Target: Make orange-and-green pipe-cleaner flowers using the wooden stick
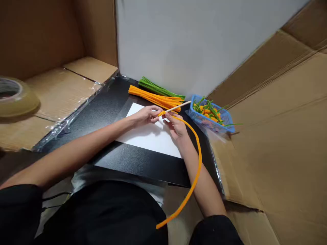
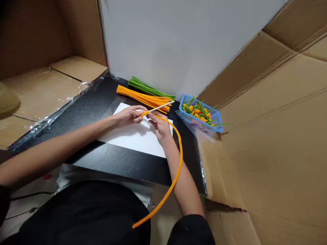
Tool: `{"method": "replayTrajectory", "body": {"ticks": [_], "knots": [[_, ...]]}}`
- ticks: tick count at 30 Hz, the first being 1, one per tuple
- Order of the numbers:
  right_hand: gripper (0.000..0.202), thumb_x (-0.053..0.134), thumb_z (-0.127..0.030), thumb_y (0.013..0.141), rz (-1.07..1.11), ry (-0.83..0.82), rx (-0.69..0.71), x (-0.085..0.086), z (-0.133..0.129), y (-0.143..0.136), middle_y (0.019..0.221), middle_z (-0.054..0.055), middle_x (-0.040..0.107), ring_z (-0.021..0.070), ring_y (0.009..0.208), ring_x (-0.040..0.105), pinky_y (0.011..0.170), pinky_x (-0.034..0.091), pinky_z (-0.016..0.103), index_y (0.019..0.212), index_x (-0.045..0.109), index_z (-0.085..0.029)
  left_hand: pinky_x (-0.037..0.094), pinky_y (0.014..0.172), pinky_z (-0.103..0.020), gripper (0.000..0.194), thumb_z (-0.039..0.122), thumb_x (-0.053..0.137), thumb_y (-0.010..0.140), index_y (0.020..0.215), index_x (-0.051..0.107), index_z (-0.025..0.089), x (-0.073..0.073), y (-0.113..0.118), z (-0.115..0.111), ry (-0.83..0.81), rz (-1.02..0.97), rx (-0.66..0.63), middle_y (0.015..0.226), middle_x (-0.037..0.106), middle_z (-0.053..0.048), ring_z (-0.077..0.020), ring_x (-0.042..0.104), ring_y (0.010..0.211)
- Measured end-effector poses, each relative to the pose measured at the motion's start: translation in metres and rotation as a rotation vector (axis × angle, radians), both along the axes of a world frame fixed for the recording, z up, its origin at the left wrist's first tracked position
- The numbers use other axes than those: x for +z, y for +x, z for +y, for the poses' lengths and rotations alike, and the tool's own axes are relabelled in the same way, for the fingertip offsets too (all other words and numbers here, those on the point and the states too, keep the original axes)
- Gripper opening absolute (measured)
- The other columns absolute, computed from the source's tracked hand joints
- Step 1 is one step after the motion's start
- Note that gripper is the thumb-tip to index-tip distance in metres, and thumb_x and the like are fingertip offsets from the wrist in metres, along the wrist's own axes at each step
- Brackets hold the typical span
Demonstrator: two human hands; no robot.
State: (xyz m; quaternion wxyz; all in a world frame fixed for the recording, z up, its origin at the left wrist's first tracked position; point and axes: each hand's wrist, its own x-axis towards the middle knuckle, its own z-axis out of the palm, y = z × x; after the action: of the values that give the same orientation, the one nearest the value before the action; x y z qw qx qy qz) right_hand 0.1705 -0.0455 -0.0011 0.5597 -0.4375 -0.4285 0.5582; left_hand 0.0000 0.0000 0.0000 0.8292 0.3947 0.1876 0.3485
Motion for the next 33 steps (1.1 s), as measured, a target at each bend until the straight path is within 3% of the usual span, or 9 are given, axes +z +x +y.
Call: {"method": "replayTrajectory", "body": {"ticks": [4, 10, 15, 17, 19, 22, 24, 28, 33], "knots": [[0.025, 0.091, -0.038, 0.057, -0.018, 0.001, 0.034, -0.001, 0.0, 0.003, 0.074, -0.001, 0.069, 0.0127, 0.074, 0.061, 0.067, 0.046, 0.025, 0.072, 0.076, -0.024, 0.031, 0.043, -0.016, 0.016, 0.009, 0.052, 0.09, 0.075, 0.059, 0.01, 0.001, -0.003, -0.001, -0.042, -0.062, -0.154, 0.048, 0.037, 0.005, -0.0052, 0.03, 0.04], [0.03, 0.091, -0.034, 0.056, 0.015, -0.065, 0.086, 0.003, -0.002, 0.001, 0.079, -0.002, 0.07, 0.012, 0.075, 0.06, 0.065, 0.046, 0.023, 0.08, 0.077, -0.024, 0.023, 0.042, -0.016, 0.015, 0.01, 0.051, 0.089, 0.077, 0.059, 0.011, 0.0, -0.004, -0.003, -0.081, -0.064, -0.23, 0.046, 0.027, 0.008, -0.0054, 0.021, 0.039], [0.032, 0.091, -0.038, 0.053, -0.063, -0.045, 0.025, 0.003, 0.0, -0.002, 0.081, 0.002, 0.072, 0.0147, 0.076, 0.062, 0.064, 0.046, 0.026, 0.076, 0.076, -0.021, 0.027, 0.045, -0.02, 0.02, 0.027, 0.047, 0.095, 0.083, 0.056, 0.014, -0.004, 0.0, -0.002, -0.003, 0.117, -0.105, 0.049, 0.038, 0.005, -0.0079, 0.031, 0.042], [0.033, 0.091, -0.04, 0.053, -0.083, -0.028, -0.026, 0.001, 0.001, -0.002, 0.08, 0.002, 0.073, 0.0148, 0.074, 0.062, 0.065, 0.045, 0.027, 0.075, 0.076, -0.021, 0.033, 0.05, -0.023, 0.03, 0.042, 0.043, 0.098, 0.091, 0.055, 0.016, -0.006, 0.0, -0.004, 0.207, 0.289, 0.076, 0.058, 0.052, 0.0, -0.0113, 0.044, 0.049], [0.033, 0.091, -0.041, 0.052, -0.094, -0.021, -0.082, -0.001, 0.002, -0.001, 0.079, 0.002, 0.072, 0.0144, 0.073, 0.062, 0.065, 0.046, 0.027, 0.075, 0.077, -0.021, 0.038, 0.057, -0.025, 0.036, 0.052, 0.05, 0.094, 0.099, 0.055, 0.017, -0.007, -0.002, -0.005, 0.582, 0.506, 0.29, 0.074, 0.063, -0.003, -0.015, 0.054, 0.062], [0.032, 0.09, -0.04, 0.053, -0.095, -0.023, -0.151, -0.003, 0.004, -0.001, 0.079, 0.002, 0.073, 0.0142, 0.074, 0.063, 0.066, 0.045, 0.027, 0.076, 0.078, -0.022, 0.039, 0.065, -0.028, 0.037, 0.052, 0.066, 0.085, 0.097, 0.06, 0.018, -0.008, -0.008, -0.006, 1.199, 0.816, 0.533, 0.087, 0.068, -0.006, -0.0189, 0.059, 0.077], [0.03, 0.09, -0.039, 0.054, -0.094, -0.02, -0.162, -0.005, 0.004, -0.002, 0.08, 0.002, 0.073, 0.0144, 0.075, 0.063, 0.067, 0.045, 0.028, 0.076, 0.079, -0.022, 0.038, 0.064, -0.029, 0.029, 0.045, 0.066, 0.087, 0.087, 0.063, 0.017, -0.011, -0.011, -0.005, 1.468, 0.956, 0.624, 0.084, 0.069, -0.007, -0.0203, 0.059, 0.077], [0.028, 0.09, -0.037, 0.054, -0.083, -0.033, -0.145, -0.005, 0.002, -0.005, 0.079, 0.002, 0.073, 0.0138, 0.074, 0.061, 0.069, 0.045, 0.028, 0.076, 0.079, -0.022, 0.036, 0.06, -0.031, 0.025, 0.031, 0.057, 0.094, 0.078, 0.066, 0.015, -0.016, -0.011, -0.005, 1.728, 1.069, 0.735, 0.073, 0.068, -0.008, -0.0202, 0.057, 0.069], [0.028, 0.09, -0.035, 0.053, -0.05, -0.075, -0.101, -0.004, 0.0, -0.008, 0.076, 0.001, 0.073, 0.0134, 0.074, 0.061, 0.071, 0.046, 0.027, 0.075, 0.079, -0.022, 0.036, 0.057, -0.032, 0.03, 0.027, 0.052, 0.096, 0.072, 0.066, 0.014, -0.017, -0.009, -0.007, 1.866, 1.071, 0.794, 0.067, 0.068, -0.008, -0.0199, 0.057, 0.064]]}}
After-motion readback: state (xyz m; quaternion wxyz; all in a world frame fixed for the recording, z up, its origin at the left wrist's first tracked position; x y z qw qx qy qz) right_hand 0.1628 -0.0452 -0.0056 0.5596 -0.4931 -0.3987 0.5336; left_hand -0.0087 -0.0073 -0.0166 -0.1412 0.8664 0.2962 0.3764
